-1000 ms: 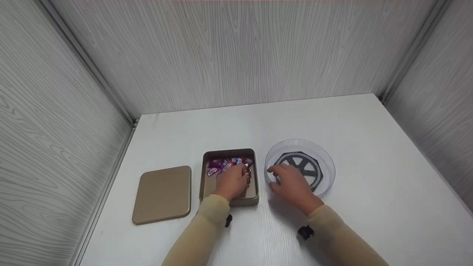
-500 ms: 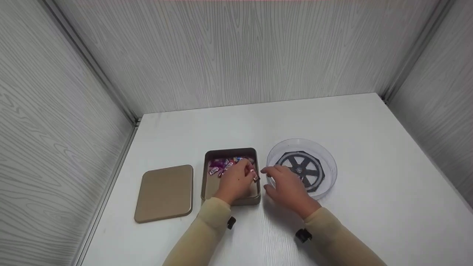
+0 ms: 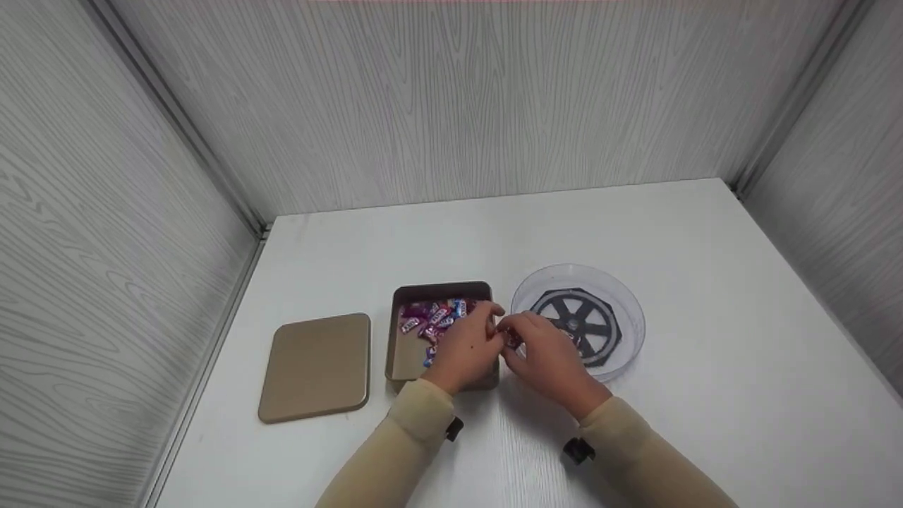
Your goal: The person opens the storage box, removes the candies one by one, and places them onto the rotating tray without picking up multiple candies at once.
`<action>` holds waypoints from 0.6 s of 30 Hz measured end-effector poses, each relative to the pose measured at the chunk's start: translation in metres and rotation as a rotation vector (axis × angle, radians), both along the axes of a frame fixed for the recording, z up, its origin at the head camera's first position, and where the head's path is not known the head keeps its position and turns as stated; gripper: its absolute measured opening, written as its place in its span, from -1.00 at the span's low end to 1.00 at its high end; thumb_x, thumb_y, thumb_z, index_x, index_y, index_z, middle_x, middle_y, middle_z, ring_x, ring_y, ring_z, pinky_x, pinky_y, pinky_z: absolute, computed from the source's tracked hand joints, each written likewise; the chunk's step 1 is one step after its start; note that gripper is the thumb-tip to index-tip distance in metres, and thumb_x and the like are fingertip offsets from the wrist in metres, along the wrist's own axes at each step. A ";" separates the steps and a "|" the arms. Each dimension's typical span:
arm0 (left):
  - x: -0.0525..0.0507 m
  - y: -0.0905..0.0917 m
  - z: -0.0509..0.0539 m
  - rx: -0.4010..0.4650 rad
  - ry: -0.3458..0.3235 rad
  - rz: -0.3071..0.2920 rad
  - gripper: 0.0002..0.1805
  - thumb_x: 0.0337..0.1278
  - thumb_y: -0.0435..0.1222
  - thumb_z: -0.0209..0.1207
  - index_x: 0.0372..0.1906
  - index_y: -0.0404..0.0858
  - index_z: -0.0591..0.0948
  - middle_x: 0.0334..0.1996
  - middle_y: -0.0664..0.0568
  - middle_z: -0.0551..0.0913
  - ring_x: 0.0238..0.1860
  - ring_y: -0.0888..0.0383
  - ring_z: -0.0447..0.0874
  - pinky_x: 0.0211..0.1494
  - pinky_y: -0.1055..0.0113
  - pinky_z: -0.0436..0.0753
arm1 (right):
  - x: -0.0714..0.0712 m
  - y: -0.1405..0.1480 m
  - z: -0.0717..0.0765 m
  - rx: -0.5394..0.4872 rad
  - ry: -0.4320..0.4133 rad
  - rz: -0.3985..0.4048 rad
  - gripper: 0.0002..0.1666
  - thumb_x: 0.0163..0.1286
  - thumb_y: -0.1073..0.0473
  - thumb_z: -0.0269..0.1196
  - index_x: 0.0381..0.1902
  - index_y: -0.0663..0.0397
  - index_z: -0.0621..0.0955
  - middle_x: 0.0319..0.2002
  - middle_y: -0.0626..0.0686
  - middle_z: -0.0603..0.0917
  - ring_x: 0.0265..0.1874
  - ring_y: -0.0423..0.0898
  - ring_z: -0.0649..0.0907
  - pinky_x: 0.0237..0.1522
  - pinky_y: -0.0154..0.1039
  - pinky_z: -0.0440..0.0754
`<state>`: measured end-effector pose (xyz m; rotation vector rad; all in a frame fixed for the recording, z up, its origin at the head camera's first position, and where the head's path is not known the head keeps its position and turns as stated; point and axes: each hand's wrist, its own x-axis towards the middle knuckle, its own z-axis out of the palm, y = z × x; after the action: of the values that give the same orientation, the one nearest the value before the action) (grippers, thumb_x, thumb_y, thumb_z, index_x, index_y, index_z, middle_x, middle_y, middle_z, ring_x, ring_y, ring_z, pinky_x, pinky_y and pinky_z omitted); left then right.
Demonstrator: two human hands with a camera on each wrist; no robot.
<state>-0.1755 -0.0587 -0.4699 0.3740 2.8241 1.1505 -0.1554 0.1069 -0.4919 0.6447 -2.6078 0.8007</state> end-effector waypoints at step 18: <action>0.000 -0.002 -0.011 0.012 -0.026 -0.069 -0.62 0.31 -0.15 0.24 0.16 -0.14 0.56 -0.40 0.20 0.58 -0.41 0.23 0.53 -0.25 0.25 0.54 | -0.020 0.033 -0.011 0.036 -0.173 -0.123 -0.81 0.35 0.21 0.31 -0.08 -0.03 0.64 -0.22 -0.08 0.65 -0.22 -0.12 0.61 -0.13 -0.11 0.59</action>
<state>-0.1758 -0.0608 -0.4806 0.4502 2.7607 1.1506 -0.1752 0.1399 -0.5027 0.4372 -2.7915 0.8057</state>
